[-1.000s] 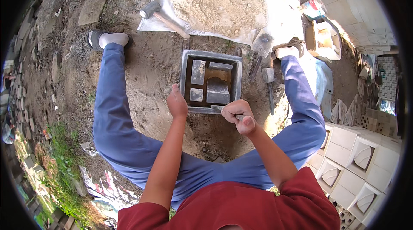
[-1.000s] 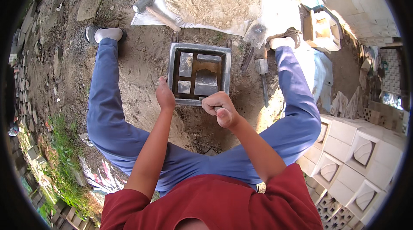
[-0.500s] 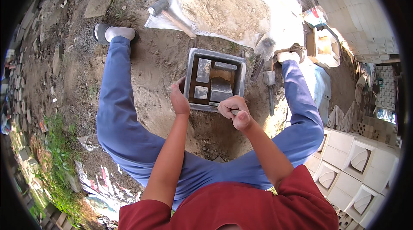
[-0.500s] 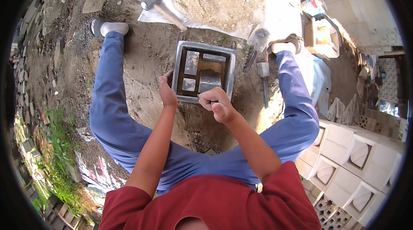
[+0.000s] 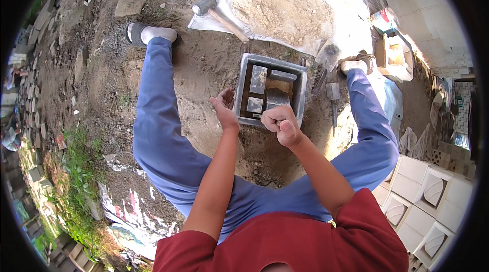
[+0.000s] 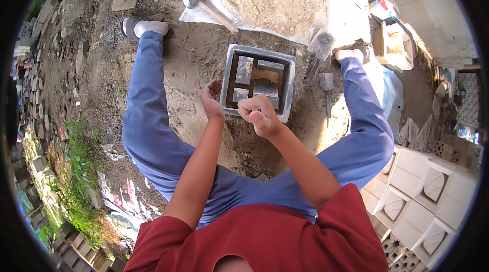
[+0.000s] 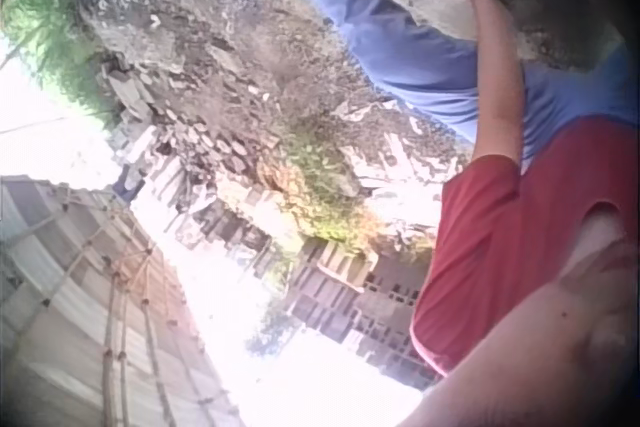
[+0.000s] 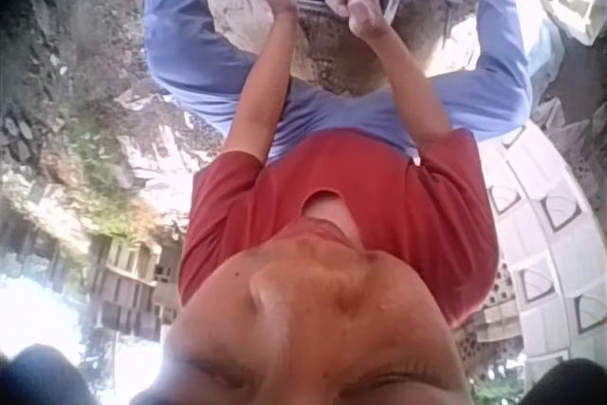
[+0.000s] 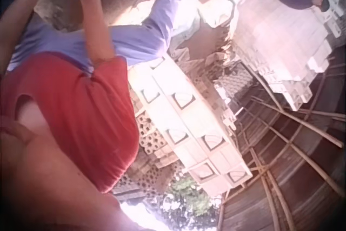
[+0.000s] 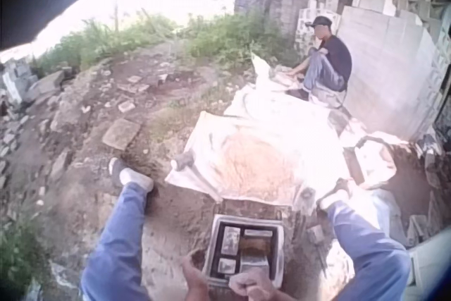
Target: The person smooths sand inside a brick mold using a trowel, then compacts the material around the blocks using a metal tool.
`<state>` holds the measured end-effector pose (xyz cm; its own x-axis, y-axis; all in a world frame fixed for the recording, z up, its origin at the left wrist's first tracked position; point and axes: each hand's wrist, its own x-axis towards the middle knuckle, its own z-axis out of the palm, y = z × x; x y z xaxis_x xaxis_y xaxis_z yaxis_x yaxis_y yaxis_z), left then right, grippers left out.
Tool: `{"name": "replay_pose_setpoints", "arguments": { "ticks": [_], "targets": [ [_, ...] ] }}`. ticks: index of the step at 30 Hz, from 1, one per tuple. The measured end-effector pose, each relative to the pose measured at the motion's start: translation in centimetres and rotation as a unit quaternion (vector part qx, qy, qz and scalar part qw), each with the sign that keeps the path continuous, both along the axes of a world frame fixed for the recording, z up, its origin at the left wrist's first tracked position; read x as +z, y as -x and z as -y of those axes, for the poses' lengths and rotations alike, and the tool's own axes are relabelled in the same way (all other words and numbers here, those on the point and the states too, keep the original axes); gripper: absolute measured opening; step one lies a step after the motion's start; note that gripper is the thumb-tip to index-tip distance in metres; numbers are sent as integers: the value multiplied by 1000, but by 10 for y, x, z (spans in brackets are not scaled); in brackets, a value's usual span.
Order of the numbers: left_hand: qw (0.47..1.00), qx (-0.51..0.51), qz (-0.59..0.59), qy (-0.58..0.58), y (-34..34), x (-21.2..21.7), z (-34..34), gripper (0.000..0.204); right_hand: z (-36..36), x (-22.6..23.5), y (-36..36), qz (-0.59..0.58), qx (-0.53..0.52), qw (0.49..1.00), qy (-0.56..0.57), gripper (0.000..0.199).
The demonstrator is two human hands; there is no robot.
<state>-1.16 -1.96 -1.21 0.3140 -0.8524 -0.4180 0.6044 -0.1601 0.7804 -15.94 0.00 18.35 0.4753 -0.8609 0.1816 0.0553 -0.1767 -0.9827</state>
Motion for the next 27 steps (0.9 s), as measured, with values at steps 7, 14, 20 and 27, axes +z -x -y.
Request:
{"name": "replay_pose_setpoints", "arguments": {
  "ticks": [7,14,20,27],
  "targets": [
    [998,-46,26,38,-4,1,-2,92,0,3,-19,15,-29,999,-1,70],
    [995,-63,38,65,-6,8,-5,94,-2,4,-26,45,-27,999,-1,69],
    [996,-74,0,47,-9,8,-8,95,5,4,-40,24,-58,998,6,73],
    [997,-65,-27,40,-10,13,-7,95,5,-8,-31,48,-47,997,-45,77]
  ]
}}
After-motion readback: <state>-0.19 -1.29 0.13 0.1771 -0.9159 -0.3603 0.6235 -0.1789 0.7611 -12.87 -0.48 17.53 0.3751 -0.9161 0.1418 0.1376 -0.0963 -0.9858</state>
